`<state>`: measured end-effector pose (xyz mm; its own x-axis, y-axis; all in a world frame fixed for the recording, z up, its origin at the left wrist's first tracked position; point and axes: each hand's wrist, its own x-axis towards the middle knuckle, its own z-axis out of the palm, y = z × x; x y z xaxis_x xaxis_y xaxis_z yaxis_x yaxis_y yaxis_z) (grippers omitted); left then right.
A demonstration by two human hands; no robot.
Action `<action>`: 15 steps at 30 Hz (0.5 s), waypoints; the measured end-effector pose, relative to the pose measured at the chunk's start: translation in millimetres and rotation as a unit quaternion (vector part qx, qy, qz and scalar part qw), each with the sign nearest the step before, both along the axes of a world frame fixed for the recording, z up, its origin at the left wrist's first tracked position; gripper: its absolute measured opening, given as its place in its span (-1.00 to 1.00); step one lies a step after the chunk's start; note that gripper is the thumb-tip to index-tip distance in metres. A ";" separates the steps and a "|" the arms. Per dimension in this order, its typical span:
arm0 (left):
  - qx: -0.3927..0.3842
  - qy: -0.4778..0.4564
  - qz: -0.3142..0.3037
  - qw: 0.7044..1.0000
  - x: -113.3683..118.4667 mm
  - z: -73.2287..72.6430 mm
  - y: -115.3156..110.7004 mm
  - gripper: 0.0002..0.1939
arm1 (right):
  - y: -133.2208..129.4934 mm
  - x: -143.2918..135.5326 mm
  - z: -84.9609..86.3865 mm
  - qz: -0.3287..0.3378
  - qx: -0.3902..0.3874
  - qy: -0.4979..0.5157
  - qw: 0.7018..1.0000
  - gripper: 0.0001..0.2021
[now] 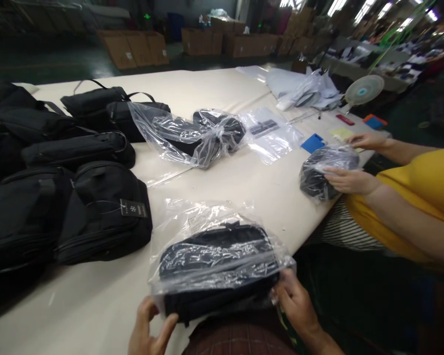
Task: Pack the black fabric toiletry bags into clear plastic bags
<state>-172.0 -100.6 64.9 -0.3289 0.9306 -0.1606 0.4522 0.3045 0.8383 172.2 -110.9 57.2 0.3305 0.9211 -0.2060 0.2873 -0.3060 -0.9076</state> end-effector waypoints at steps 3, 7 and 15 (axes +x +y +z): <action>-0.039 -0.044 -0.028 0.998 7.4 13.9 50.1 -0.51 | 44.8 -23.8 10.2 0.017 -0.003 0.077 0.997 -0.65; -0.031 -0.025 -0.086 0.995 15.4 44.1 113.7 -0.49 | 98.1 -36.1 39.7 0.039 0.002 0.142 0.989 -0.57; 0.101 0.143 -0.031 0.984 7.3 59.7 54.9 -0.56 | 48.4 14.0 83.7 -0.046 0.227 -0.143 0.962 -0.71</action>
<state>-164.6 -45.7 124.6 -0.2761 0.9534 0.1213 0.6908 0.1091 0.7147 186.2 -62.6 141.0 0.3981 0.8590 0.3220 0.5354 0.0675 -0.8419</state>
